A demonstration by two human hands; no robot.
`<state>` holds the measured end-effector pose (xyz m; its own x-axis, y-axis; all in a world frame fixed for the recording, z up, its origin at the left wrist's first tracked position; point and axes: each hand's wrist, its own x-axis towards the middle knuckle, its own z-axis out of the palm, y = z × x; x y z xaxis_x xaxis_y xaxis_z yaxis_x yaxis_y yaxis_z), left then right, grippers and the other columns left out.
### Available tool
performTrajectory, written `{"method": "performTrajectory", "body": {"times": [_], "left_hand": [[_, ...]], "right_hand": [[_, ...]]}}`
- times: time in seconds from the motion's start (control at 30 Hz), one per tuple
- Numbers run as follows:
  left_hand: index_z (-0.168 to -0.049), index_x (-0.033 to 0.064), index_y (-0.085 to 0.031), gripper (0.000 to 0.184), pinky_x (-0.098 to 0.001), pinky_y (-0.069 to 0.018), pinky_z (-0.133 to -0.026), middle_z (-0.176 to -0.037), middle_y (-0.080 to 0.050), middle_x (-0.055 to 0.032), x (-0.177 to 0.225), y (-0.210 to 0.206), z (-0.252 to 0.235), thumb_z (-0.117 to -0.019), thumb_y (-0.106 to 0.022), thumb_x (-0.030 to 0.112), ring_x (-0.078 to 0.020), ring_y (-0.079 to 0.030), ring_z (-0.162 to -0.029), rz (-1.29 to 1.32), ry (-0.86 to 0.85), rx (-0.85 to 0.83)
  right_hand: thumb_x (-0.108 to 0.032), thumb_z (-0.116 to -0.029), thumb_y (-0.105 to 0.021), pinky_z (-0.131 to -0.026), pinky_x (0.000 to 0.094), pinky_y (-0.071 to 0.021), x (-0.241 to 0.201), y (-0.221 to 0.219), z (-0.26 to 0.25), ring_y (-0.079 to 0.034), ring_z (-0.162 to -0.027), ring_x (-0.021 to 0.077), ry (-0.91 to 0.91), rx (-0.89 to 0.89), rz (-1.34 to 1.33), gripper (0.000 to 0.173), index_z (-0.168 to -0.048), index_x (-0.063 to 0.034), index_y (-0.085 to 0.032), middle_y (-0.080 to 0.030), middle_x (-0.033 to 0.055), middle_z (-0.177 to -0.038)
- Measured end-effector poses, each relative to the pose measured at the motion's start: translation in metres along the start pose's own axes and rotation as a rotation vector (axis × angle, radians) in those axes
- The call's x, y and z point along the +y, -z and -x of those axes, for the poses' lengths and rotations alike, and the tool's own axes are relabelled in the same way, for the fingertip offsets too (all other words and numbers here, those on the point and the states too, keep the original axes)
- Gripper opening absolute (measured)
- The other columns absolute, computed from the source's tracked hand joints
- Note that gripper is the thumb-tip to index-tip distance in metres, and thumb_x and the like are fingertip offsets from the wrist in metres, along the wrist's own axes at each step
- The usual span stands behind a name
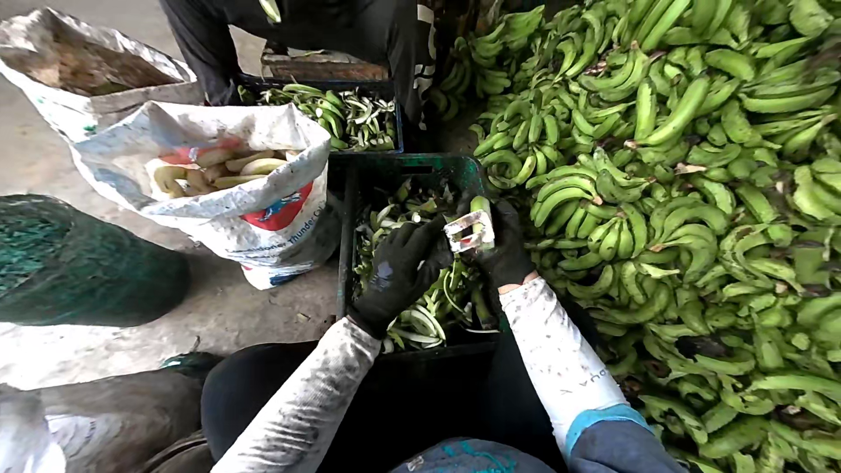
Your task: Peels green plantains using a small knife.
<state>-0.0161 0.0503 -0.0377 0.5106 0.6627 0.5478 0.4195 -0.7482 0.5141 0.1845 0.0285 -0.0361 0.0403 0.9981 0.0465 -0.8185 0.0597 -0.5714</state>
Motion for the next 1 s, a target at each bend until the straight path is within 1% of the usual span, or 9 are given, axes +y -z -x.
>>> {"method": "performTrajectory", "body": {"times": [0.07,0.33,0.47,0.6,0.67,0.73,0.8,0.87,1.0], "left_hand": [[-0.134,0.0102,-0.064,0.055,-0.0505,-0.0533,-0.086,-0.109,-0.066,-0.0151,0.002,-0.003,0.002,-0.1001,-0.055,0.053,-0.0317,-0.064,-0.1,-0.05,-0.056,0.04],[-0.131,0.0093,-0.066,0.052,-0.0472,-0.054,-0.083,-0.106,-0.066,-0.0148,0.006,-0.008,0.003,-0.0995,-0.059,0.05,-0.0307,-0.064,-0.096,-0.067,-0.072,0.062],[-0.136,0.0039,-0.062,0.045,-0.047,-0.0549,-0.087,-0.111,-0.066,-0.0169,0.008,0.003,-0.004,-0.1021,-0.058,0.034,-0.0297,-0.065,-0.098,0.035,0.054,-0.011],[-0.132,0.005,-0.063,0.042,-0.0509,-0.0542,-0.086,-0.11,-0.067,-0.0163,0.0,0.014,-0.005,-0.0992,-0.06,0.031,-0.0314,-0.066,-0.098,-0.038,0.07,-0.011],[-0.132,0.0069,-0.064,0.043,-0.0537,-0.053,-0.084,-0.107,-0.066,-0.0166,-0.006,0.012,0.0,-0.0966,-0.064,0.032,-0.0351,-0.065,-0.096,-0.103,0.071,-0.022],[-0.133,0.0073,-0.063,0.043,-0.0534,-0.0538,-0.082,-0.107,-0.066,-0.0165,-0.006,0.011,0.003,-0.0978,-0.062,0.031,-0.0347,-0.065,-0.096,-0.077,0.111,-0.05],[-0.133,0.0069,-0.062,0.039,-0.0514,-0.0545,-0.084,-0.11,-0.066,-0.0158,-0.002,0.015,0.004,-0.1027,-0.059,0.031,-0.0311,-0.066,-0.097,0.031,0.198,-0.06],[-0.131,0.0082,-0.062,0.039,-0.0458,-0.0554,-0.085,-0.11,-0.067,-0.0119,-0.003,0.021,0.002,-0.1067,-0.051,0.037,-0.0234,-0.066,-0.097,0.162,0.283,-0.076],[-0.13,0.0097,-0.062,0.043,-0.0402,-0.0569,-0.08,-0.111,-0.069,-0.0089,-0.004,0.023,0.004,-0.1075,-0.047,0.043,-0.0157,-0.067,-0.091,0.253,0.353,-0.094]], "right_hand": [[-0.041,-0.1089,-0.036,-0.085,0.0269,-0.0587,0.001,0.006,-0.003,-0.068,-0.098,0.0092,0.043,0.011,-0.111,0.038,-0.121,-0.0149,-0.061,-0.069,0.0007,-0.107],[-0.036,-0.1109,-0.033,-0.087,0.0304,-0.0569,0.005,0.003,0.004,-0.064,-0.1,0.0084,0.224,0.232,0.238,0.032,-0.128,-0.0183,-0.055,-0.065,-0.0016,-0.11],[-0.029,-0.1104,-0.036,-0.087,0.0262,-0.0571,0.003,-0.003,0.012,-0.065,-0.103,0.006,0.183,0.024,0.335,0.032,-0.132,-0.0175,-0.056,-0.066,-0.0025,-0.116],[-0.041,-0.109,-0.039,-0.061,0.0231,-0.0546,-0.004,-0.024,0.025,-0.063,-0.073,0.0054,-0.098,0.139,0.547,0.033,-0.12,-0.0205,-0.062,-0.066,-0.0025,-0.091],[-0.044,-0.1082,-0.041,-0.059,0.0244,-0.0515,-0.002,-0.025,0.03,-0.059,-0.071,0.0068,-0.17,0.234,0.786,0.034,-0.122,-0.0203,-0.06,-0.062,-0.0015,-0.09],[-0.037,-0.11,-0.04,-0.07,0.0265,-0.0529,-0.001,-0.026,0.034,-0.061,-0.083,0.007,-0.132,0.246,1.082,0.031,-0.13,-0.0204,-0.057,-0.064,-0.0014,-0.104],[-0.025,-0.1108,-0.041,-0.096,0.0469,-0.0514,-0.001,-0.025,0.037,-0.061,-0.117,0.0237,-0.079,0.15,1.387,0.038,-0.147,-0.0144,-0.049,-0.059,0.0096,-0.139],[-0.031,-0.1105,-0.039,-0.092,0.0533,-0.0531,0.005,-0.016,0.033,-0.064,-0.112,0.0291,0.0,0.09,1.527,0.038,-0.138,-0.0114,-0.057,-0.062,0.0141,-0.132],[-0.05,-0.1086,-0.035,-0.088,0.0478,-0.0537,0.005,-0.014,0.03,-0.064,-0.106,0.0199,-0.02,0.082,1.414,0.049,-0.13,-0.0167,-0.064,-0.066,0.0076,-0.124]]}}
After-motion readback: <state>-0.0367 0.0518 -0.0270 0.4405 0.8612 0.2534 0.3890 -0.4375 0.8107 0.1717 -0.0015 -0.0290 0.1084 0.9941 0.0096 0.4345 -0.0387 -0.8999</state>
